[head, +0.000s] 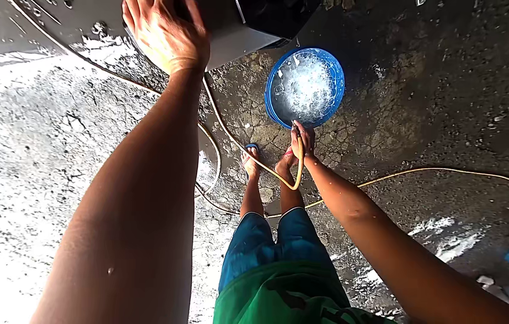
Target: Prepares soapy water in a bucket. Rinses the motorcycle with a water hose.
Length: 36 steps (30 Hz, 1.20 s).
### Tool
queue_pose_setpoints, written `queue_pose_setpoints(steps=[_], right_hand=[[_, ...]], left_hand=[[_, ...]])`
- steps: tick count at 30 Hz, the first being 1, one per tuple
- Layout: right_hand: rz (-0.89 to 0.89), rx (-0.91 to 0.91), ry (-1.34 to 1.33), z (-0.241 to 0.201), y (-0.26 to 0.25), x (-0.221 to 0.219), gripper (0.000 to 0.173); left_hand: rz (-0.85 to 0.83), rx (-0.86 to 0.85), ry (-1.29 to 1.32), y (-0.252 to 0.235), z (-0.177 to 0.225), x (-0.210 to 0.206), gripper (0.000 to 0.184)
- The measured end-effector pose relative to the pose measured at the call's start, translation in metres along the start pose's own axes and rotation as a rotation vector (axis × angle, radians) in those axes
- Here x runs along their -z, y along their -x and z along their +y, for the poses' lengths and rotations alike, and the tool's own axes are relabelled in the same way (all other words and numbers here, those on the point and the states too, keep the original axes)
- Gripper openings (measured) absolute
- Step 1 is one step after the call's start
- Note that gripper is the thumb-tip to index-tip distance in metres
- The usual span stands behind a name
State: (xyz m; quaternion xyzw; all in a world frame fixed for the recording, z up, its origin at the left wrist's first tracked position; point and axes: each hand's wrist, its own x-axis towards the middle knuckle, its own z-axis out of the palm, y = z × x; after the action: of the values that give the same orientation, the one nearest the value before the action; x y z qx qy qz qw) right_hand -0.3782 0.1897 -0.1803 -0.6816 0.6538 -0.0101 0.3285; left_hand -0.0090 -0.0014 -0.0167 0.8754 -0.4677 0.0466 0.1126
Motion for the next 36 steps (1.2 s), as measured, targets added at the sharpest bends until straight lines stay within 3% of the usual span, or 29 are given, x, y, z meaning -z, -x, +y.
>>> queue_pose_setpoints(steps=[36], right_hand=[[0.025,-0.001,-0.021,-0.0034,0.0050,-0.0022,0.043]], left_hand=[[-0.076,0.030,-0.034,-0.0003,-0.0002,0.0019,0.046]])
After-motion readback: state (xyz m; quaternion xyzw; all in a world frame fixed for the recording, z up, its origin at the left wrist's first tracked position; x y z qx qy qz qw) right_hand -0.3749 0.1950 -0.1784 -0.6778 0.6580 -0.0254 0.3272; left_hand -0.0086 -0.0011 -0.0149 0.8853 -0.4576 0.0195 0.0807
